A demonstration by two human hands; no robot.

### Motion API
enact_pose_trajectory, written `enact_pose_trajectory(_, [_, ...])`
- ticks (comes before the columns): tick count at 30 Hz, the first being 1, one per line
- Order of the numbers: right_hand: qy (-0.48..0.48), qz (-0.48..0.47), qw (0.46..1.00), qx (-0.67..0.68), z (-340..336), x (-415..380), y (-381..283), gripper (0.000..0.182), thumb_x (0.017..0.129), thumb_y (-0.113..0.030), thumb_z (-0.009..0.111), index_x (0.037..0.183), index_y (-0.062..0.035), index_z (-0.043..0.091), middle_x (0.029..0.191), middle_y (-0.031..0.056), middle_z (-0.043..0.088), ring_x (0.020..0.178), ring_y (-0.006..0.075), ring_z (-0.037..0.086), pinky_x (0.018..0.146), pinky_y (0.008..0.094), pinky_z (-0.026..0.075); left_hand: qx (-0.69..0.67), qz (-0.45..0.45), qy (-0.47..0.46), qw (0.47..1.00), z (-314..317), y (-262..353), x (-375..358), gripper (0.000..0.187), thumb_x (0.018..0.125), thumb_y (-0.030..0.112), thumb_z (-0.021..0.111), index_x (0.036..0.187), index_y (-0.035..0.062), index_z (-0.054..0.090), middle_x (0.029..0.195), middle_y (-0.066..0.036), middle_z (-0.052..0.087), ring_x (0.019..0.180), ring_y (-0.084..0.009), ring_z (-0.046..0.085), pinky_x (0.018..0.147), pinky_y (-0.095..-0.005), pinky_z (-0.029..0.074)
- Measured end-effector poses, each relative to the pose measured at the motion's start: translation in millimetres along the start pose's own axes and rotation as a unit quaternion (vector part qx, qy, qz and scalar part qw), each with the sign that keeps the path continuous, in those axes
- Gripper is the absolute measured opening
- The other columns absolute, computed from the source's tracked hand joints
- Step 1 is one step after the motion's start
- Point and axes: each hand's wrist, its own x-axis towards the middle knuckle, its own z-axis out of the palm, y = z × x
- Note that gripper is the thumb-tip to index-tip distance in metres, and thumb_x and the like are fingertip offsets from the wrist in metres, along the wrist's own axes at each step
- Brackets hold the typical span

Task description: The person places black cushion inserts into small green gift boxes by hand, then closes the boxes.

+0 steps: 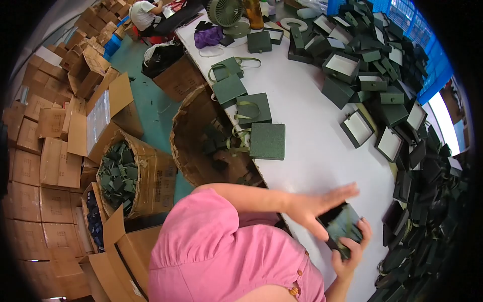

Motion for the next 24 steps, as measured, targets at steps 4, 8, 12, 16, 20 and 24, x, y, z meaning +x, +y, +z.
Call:
enact_pose_trajectory(4, [0.016,-0.027,0.999,0.016,43,11,5,0.038,0.084,-0.014,0.074,0.119,-0.0113,0.058,0.158,0.0242,0.034,0.147,0.0555,0.031,0.117,0.0661,0.028,-0.036,-0.042,-0.004,0.998,6,7,7,0.112,0.088,0.052,0.076,0.168,0.0089,0.01,0.171,-0.028,0.001,0.16,-0.0448,0.002,0.126,-0.0555,0.015])
enact_pose_trajectory(8, [-0.117,0.041,0.991,-0.055,60,45,14,0.065,0.08,-0.011,0.078,0.141,-0.0136,0.056,0.165,0.0241,0.028,0.149,0.0569,0.026,0.119,0.0622,0.03,0.287,-0.056,-0.02,0.956,-31,-1,9,0.093,0.09,0.059,0.07,0.163,0.0167,0.031,0.17,-0.024,0.017,0.158,-0.0485,0.007,0.121,-0.0701,0.013])
enact_pose_trajectory(12, [-0.093,0.078,0.968,-0.219,73,75,2,0.076,0.076,-0.011,0.081,0.148,-0.0188,0.057,0.167,0.0226,0.027,0.148,0.0548,0.028,0.119,0.0601,0.032,0.611,-0.124,0.084,0.777,-131,3,8,0.081,0.088,0.07,0.064,0.155,0.0266,0.049,0.169,-0.02,0.022,0.155,-0.0531,0.007,0.113,-0.0831,0.006])
enact_pose_trajectory(16, [-0.146,0.172,0.959,-0.172,93,97,-20,0.074,0.076,-0.01,0.082,0.146,-0.0201,0.06,0.163,0.0234,0.035,0.13,0.0501,0.048,0.11,0.0505,0.046,0.665,-0.315,0.167,0.656,-221,13,-17,0.091,0.085,0.083,0.055,0.158,0.0303,0.045,0.173,-0.019,0.012,0.155,-0.0569,-0.005,0.112,-0.0841,-0.001])
enact_pose_trajectory(20, [-0.145,0.074,0.977,-0.14,129,120,-39,0.074,0.079,-0.012,0.082,0.148,-0.0196,0.058,0.161,0.0246,0.036,0.125,0.0474,0.058,0.099,0.0482,0.054,0.623,-0.412,0.215,0.629,-323,11,-27,0.093,0.082,0.087,0.052,0.157,0.0317,0.048,0.175,-0.015,0.01,0.155,-0.0579,-0.005,0.113,-0.084,-0.003])
enact_pose_trajectory(24, [-0.136,0.048,0.978,-0.15,166,141,-49,0.075,0.083,-0.012,0.078,0.152,-0.0195,0.052,0.161,0.0276,0.032,0.126,0.0492,0.058,0.097,0.049,0.055,0.591,-0.53,0.157,0.587,-357,14,-56,0.09,0.08,0.085,0.055,0.151,0.0298,0.057,0.175,-0.01,0.014,0.155,-0.0586,-0.002,0.114,-0.0832,-0.003])
